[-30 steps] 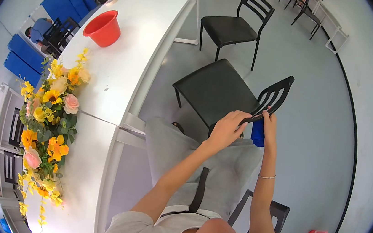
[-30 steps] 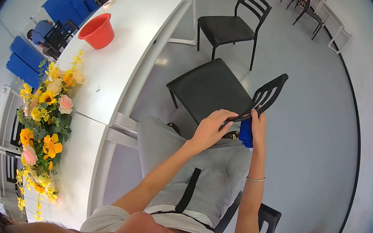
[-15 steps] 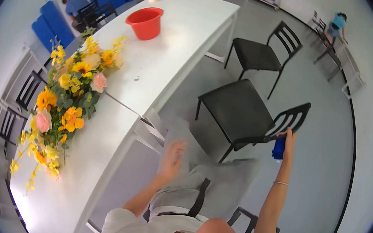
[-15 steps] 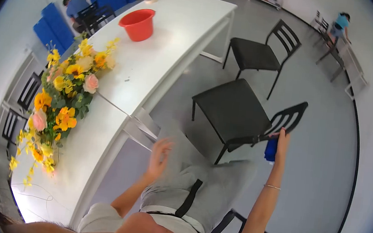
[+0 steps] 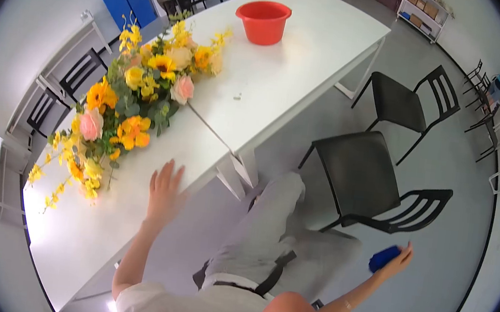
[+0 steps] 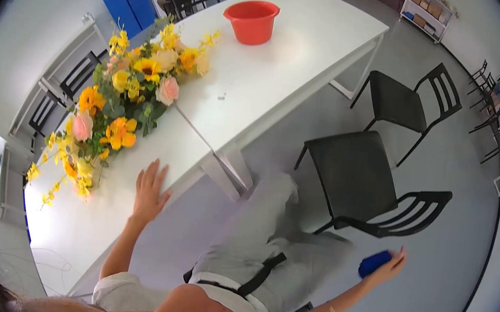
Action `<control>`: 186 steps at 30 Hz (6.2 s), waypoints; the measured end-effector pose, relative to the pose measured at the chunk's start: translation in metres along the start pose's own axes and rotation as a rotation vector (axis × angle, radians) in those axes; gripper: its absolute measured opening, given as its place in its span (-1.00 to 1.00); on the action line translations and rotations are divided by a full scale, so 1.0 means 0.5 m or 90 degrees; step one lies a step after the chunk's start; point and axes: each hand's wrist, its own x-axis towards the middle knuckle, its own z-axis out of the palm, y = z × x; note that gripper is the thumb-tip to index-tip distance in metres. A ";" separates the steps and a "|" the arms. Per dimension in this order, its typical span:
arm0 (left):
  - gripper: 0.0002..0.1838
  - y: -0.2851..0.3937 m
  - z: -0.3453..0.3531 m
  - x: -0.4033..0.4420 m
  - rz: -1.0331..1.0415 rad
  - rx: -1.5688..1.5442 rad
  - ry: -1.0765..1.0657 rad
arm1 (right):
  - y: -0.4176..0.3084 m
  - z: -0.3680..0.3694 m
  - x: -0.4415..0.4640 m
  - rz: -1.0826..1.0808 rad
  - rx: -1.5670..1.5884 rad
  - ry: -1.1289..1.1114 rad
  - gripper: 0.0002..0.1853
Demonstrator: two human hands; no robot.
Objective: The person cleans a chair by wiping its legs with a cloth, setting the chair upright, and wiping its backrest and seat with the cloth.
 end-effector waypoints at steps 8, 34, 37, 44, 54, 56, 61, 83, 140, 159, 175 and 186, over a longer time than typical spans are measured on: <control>-0.18 0.011 -0.001 0.032 -0.017 0.068 -0.129 | -0.163 0.074 -0.237 0.106 0.004 -0.378 -0.81; -0.07 0.009 -0.046 0.078 -0.154 -0.027 -0.262 | -0.702 0.369 -0.222 0.262 0.073 -0.806 -0.77; -0.10 0.057 -0.084 0.118 -0.240 -0.049 -0.264 | -0.770 0.410 -0.191 0.283 0.051 -0.750 -0.75; -0.46 0.105 -0.113 0.103 -0.382 -0.553 -0.324 | -0.879 0.488 -0.190 0.196 0.151 -0.899 -0.75; -0.56 0.237 -0.025 -0.197 -1.130 -0.857 -0.262 | -0.887 0.564 -0.076 0.081 0.217 -0.955 -0.75; -0.57 0.316 -0.070 -0.199 -1.220 -0.924 -0.203 | -0.873 0.567 -0.040 0.069 0.212 -0.964 -0.75; -0.51 0.497 0.070 -0.254 -1.377 -1.251 0.004 | -0.816 0.566 0.043 0.061 0.190 -0.997 -0.74; -0.55 0.431 -0.020 -0.337 -1.405 -0.887 0.688 | -0.916 0.681 -0.162 -0.066 0.180 -1.161 -0.75; -0.85 -0.225 -0.557 -0.552 -0.998 -0.743 0.347 | -1.075 0.423 -0.892 -0.154 -0.124 -1.509 -0.73; -0.59 -0.366 -0.801 -0.546 -0.199 -1.269 -0.256 | -1.003 0.188 -0.992 0.099 -0.053 -1.247 -0.71; -0.58 -0.518 -0.800 -0.723 -0.046 -1.141 -0.627 | -0.796 -0.227 -1.062 0.012 -0.058 -0.737 -0.73; -0.64 -0.561 -0.751 -0.849 -0.351 -0.975 -0.289 | -0.703 -0.507 -1.036 -0.021 -0.252 -0.461 -0.71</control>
